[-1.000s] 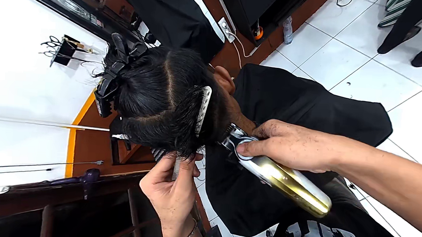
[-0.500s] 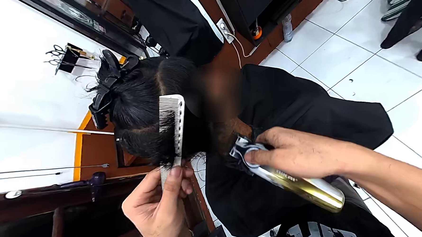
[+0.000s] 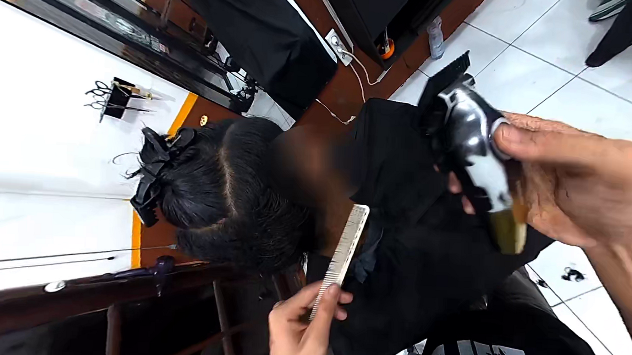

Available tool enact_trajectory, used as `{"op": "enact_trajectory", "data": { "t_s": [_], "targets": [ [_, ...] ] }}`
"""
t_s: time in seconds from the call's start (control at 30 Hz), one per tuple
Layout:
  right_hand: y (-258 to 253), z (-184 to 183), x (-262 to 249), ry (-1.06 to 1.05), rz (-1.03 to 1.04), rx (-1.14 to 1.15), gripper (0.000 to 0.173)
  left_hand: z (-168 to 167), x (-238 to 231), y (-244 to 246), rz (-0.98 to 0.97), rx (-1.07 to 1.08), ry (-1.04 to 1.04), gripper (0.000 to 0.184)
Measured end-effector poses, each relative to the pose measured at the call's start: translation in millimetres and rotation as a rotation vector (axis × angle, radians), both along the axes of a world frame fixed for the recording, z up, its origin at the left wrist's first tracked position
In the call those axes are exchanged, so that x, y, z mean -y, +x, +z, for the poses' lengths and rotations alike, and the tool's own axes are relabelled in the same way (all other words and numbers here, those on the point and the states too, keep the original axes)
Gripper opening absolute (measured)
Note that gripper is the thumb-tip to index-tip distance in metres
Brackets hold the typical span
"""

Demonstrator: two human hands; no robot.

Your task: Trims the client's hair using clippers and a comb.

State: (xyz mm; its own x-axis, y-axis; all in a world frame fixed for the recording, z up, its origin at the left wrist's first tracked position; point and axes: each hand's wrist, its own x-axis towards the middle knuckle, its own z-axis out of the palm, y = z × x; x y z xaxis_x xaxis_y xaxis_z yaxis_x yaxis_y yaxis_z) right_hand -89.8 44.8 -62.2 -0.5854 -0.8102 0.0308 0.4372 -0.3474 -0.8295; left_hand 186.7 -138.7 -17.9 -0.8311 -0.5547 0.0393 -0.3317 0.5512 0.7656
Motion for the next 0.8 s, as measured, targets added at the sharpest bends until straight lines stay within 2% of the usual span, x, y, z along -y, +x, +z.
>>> {"op": "enact_trajectory", "data": {
  "t_s": [0.03,0.1,0.13,0.23,0.33,0.43,0.6,0.8],
  "targets": [
    [-1,-2,3,0.043,-0.098,-0.036,0.019,-7,-1,-6,0.028,0.008,-0.009,0.019],
    [-2,-5,10,0.195,-0.202,-0.221,0.038,-14,-6,-14,0.114,0.017,-0.03,0.019],
    [-3,-5,13,0.253,-0.178,-0.297,0.039,-13,-8,-16,0.157,0.02,-0.042,0.019],
    [-8,2,20,0.28,0.218,-0.337,0.026,-6,-18,-21,0.263,0.009,-0.083,0.019],
    [-14,11,36,0.376,0.636,-0.518,0.029,5,-28,-25,0.341,-0.014,-0.153,0.019],
    [-14,20,56,0.409,0.888,-0.62,0.037,13,-35,-29,0.413,-0.032,-0.242,0.019],
    [-9,24,87,0.357,0.932,-0.773,0.042,21,-39,-38,0.453,-0.062,-0.363,0.02],
    [-15,28,107,0.235,0.908,-0.753,0.037,26,-40,-39,0.492,-0.099,-0.417,0.02]
  ]
}}
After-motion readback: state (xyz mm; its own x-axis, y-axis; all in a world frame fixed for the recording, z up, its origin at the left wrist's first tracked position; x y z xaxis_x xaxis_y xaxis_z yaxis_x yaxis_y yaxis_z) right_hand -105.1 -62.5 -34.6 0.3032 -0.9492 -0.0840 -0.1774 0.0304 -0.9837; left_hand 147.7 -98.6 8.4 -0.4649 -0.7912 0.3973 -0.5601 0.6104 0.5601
